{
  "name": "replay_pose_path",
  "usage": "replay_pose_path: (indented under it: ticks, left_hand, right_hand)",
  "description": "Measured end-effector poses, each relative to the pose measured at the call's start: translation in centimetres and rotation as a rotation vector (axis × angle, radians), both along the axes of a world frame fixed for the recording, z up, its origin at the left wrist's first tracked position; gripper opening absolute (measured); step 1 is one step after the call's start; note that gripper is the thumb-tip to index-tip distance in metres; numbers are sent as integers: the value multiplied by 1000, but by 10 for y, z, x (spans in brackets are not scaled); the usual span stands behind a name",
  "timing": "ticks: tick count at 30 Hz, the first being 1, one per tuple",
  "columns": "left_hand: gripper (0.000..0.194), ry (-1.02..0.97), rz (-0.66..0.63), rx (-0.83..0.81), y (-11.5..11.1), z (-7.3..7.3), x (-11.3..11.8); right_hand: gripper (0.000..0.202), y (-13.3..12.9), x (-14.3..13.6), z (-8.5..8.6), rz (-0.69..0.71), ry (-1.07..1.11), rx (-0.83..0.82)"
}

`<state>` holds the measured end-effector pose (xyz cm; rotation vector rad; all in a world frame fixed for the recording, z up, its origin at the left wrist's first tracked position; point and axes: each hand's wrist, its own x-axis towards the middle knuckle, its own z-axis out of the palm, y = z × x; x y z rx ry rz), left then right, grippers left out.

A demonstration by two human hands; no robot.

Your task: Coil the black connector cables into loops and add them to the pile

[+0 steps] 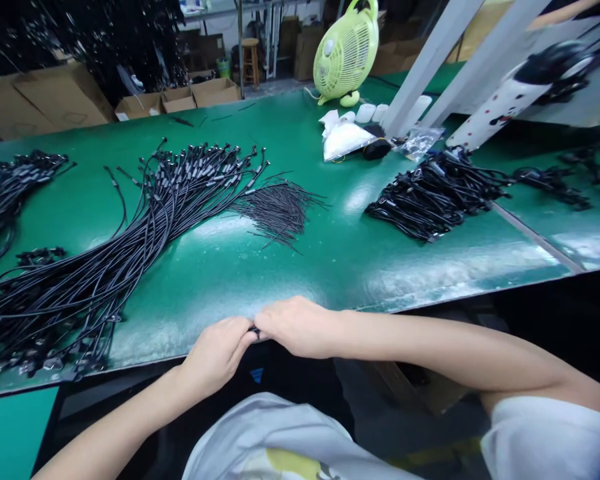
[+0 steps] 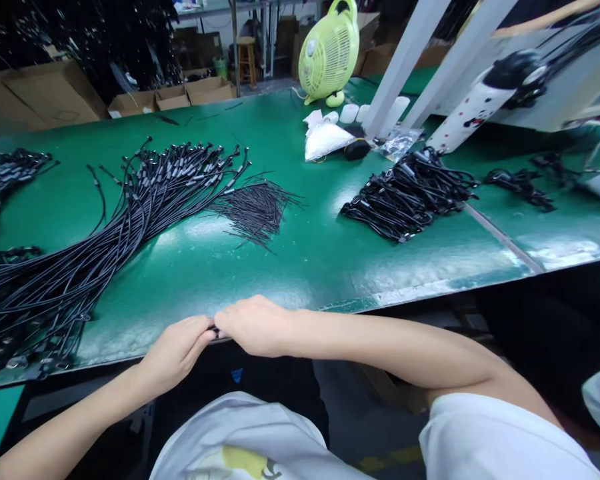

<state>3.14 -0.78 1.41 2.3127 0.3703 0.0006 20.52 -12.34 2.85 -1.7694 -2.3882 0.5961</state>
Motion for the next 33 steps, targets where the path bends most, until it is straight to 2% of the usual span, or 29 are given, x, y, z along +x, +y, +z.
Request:
replay_pose_path:
  ticks: [3, 5, 6, 7, 9, 10, 12, 14, 16, 18, 22, 24, 27, 29, 33]
  left_hand:
    - [31, 81, 6, -313, 7, 1, 6]
    - [35, 97, 64, -536, 11, -2, 8]
    - [37, 86, 117, -631, 13, -5, 8]
    - [39, 64, 180, -706, 14, -7, 9]
    - [42, 5, 317, -795, 15, -12, 9]
    - [42, -22, 373, -823, 15, -14, 10]
    - [42, -63, 458, -887, 13, -15, 11]
    - [43, -95, 525, -965, 12, -15, 14]
    - [43, -133, 576, -1027, 13, -14, 17]
    - [42, -169, 600, -1063, 15, -14, 19]
    - [42, -221, 612, -1111, 16, -14, 21]
    - [41, -245, 619, -1130, 15, -13, 21]
    - [39, -286, 631, -1151, 11, -11, 21]
    - [39, -323, 634, -1168, 8, -10, 21]
    - [38, -406, 619, -1196, 1, -5, 22]
  right_hand:
    - [19, 7, 8, 0, 25, -8, 17]
    - [20, 21, 36, 0, 49, 124, 39]
    - [21, 32, 58, 0, -14, 187, 109]
    - [21, 45, 85, 0, -95, 240, 196]
    - [21, 71, 144, -5, -598, 176, 506]
    - [23, 82, 172, -10, -729, 138, 551]
    - [22, 101, 212, -23, -871, 87, 585]
    - [18, 111, 231, -37, -902, 53, 573]
    - [15, 114, 232, -47, -910, 22, 574]
    - [18, 110, 227, -49, -934, -43, 590]
    - [27, 96, 217, -34, -1009, -231, 655]
    - [26, 89, 209, -24, -1025, -231, 707]
    - [23, 79, 185, -16, -1016, -134, 761]
    - [22, 72, 163, -16, -964, -63, 739]
    - [22, 58, 122, -18, -893, -75, 693]
